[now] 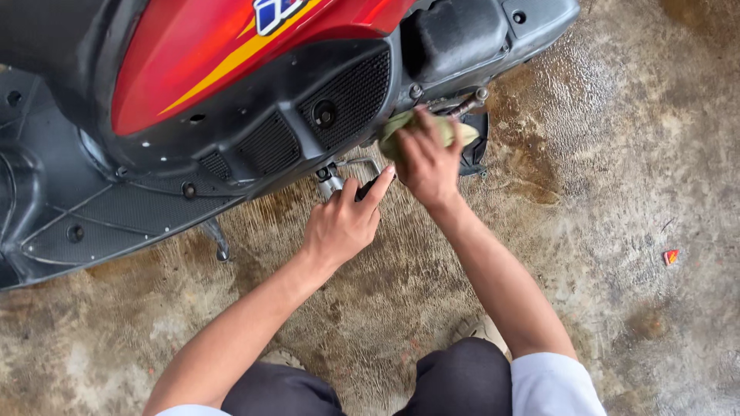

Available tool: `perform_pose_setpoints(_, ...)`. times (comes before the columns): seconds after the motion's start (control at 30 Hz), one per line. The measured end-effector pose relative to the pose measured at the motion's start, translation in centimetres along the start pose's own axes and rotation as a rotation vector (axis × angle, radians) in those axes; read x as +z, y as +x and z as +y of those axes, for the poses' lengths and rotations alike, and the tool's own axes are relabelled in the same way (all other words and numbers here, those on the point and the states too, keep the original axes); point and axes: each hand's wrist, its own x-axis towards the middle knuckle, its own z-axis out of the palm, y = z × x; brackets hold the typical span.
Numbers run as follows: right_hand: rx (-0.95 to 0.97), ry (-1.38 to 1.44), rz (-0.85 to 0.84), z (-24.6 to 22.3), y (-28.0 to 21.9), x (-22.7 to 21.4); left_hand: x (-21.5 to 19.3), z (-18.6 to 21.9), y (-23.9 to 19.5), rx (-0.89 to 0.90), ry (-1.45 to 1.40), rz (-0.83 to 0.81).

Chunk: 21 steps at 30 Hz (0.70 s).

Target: The person cleans a red and black motorcycle by spraying a cleaning solution from a bottle and wiping the surfaces with a cloth. They systematically clean the under-seat area, the side panels, the footrests, and the front fender.

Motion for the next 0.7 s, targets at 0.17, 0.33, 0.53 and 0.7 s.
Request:
perform_pose_setpoints(0.17, 0.158, 0.044, 0.020, 1.8, 0.6, -0.7, -0.9, 0.1, -0.3, -0.005, -0.001, 0.036)
perform_pose_setpoints(0.33, 0.480, 0.403, 0.295, 2.5, 3.2, -1.4, -1.8, -0.7, -1.1, -0.060, -0.033, 0.026)
perform_pose_setpoints(0.53, -0.109, 0.044, 0.168, -1.2, 4.2, 1.2, -1.8, -0.5, -0.9, -0.075, -0.048, -0.018)
perform_pose_setpoints(0.7, 0.097, 0.050, 0.220, 3.6, 4.8, -0.9, -2.0, -0.5, -2.0, -0.127, -0.082, -0.006)
